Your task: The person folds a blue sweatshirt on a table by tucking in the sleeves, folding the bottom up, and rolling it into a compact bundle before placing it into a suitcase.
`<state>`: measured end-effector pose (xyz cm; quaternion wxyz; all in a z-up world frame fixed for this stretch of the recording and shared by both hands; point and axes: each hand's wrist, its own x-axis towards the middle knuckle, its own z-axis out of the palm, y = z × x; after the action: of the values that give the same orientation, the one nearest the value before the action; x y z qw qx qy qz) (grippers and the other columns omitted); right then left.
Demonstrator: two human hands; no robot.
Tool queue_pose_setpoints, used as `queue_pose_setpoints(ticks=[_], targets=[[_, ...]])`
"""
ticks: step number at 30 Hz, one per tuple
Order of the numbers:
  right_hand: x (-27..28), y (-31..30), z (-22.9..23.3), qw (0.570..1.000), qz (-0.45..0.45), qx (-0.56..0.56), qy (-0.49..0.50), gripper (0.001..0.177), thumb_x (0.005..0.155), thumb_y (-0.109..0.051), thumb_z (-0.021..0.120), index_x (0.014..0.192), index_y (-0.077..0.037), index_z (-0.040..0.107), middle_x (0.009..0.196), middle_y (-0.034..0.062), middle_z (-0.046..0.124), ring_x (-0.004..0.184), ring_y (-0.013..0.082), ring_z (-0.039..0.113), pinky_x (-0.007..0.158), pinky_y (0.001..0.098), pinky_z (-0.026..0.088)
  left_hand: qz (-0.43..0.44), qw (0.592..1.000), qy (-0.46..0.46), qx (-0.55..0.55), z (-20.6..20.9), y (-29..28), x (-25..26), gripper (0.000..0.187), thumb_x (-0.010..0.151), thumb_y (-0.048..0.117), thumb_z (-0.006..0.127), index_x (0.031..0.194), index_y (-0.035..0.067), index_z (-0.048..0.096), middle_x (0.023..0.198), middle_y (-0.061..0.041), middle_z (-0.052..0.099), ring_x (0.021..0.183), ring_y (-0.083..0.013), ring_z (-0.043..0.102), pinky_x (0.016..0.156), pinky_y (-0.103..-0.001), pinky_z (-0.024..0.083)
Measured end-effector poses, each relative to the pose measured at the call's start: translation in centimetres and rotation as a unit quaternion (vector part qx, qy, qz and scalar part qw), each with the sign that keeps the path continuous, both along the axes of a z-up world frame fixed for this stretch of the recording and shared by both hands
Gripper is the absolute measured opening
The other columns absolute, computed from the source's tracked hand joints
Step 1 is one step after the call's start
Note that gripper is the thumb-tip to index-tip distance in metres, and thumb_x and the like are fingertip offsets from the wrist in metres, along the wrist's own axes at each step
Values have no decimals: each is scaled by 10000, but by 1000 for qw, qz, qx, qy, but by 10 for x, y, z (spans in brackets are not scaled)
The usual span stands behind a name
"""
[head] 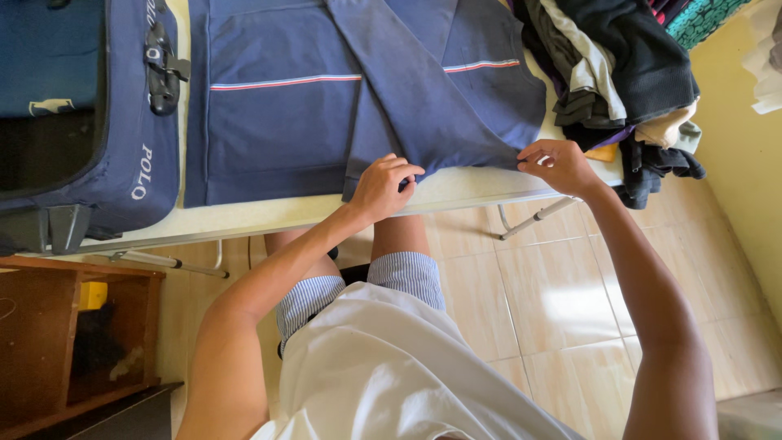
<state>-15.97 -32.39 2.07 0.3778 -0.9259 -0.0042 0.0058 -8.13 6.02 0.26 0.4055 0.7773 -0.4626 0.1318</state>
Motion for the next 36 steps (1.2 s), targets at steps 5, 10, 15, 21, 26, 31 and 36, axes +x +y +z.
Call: queue_pose_setpoints(ticks=[5,10,15,21,26,31,36], targets=[[-7,25,1,999,-4,-40,-33,385,785,-118,865,1137,-29,736,954,85,745,852,163,677,734,307,502,23,999,-38,25,-8,-8,-6,179,787,58,774,961,16,776,888,-67,683,874,-254,622,790,-391,529],[-15,19,-21,988,8,-91,-128,319,861,-159,827,1163,-70,772,951,73,740,842,172,706,743,315,524,19,997,-67,16,-23,-14,0,65,829,43,768,887,15,779,857,-57,658,879,-245,606,797,-379,525],[-19,17,-18,984,-17,-142,-102,127,831,-107,816,948,-64,787,944,88,725,874,223,714,753,350,565,-31,985,-153,81,-24,-12,6,45,844,12,730,815,37,755,859,-53,652,893,-217,603,795,-351,528],[-4,39,34,974,27,-223,25,153,794,-179,775,907,-77,778,904,105,730,862,281,723,740,408,571,-43,998,16,39,2,-12,13,150,911,195,766,942,49,759,748,-29,642,783,-213,599,763,-409,515],[23,70,58,967,-12,-255,-5,169,919,-230,718,881,-72,763,975,108,738,916,326,709,792,447,557,59,996,10,70,-9,-33,37,214,971,195,692,1108,31,702,1094,-117,644,1071,-291,590,907,-426,506],[61,112,23,976,72,-140,-153,287,1034,-215,567,1276,-84,647,1387,131,637,1304,349,574,1057,449,484,119,973,-39,195,-34,-44,42,705,958,357,624,1443,-120,441,1537,-265,389,1444,-425,338,1143,-555,330],[78,138,-24,960,153,-181,-149,534,1076,-246,499,1548,-12,410,1656,161,354,1556,330,269,1236,508,238,127,948,27,291,-43,-47,40,854,997,479,502,1541,-135,264,1662,-282,152,1564,-384,118,1243,-568,156]])
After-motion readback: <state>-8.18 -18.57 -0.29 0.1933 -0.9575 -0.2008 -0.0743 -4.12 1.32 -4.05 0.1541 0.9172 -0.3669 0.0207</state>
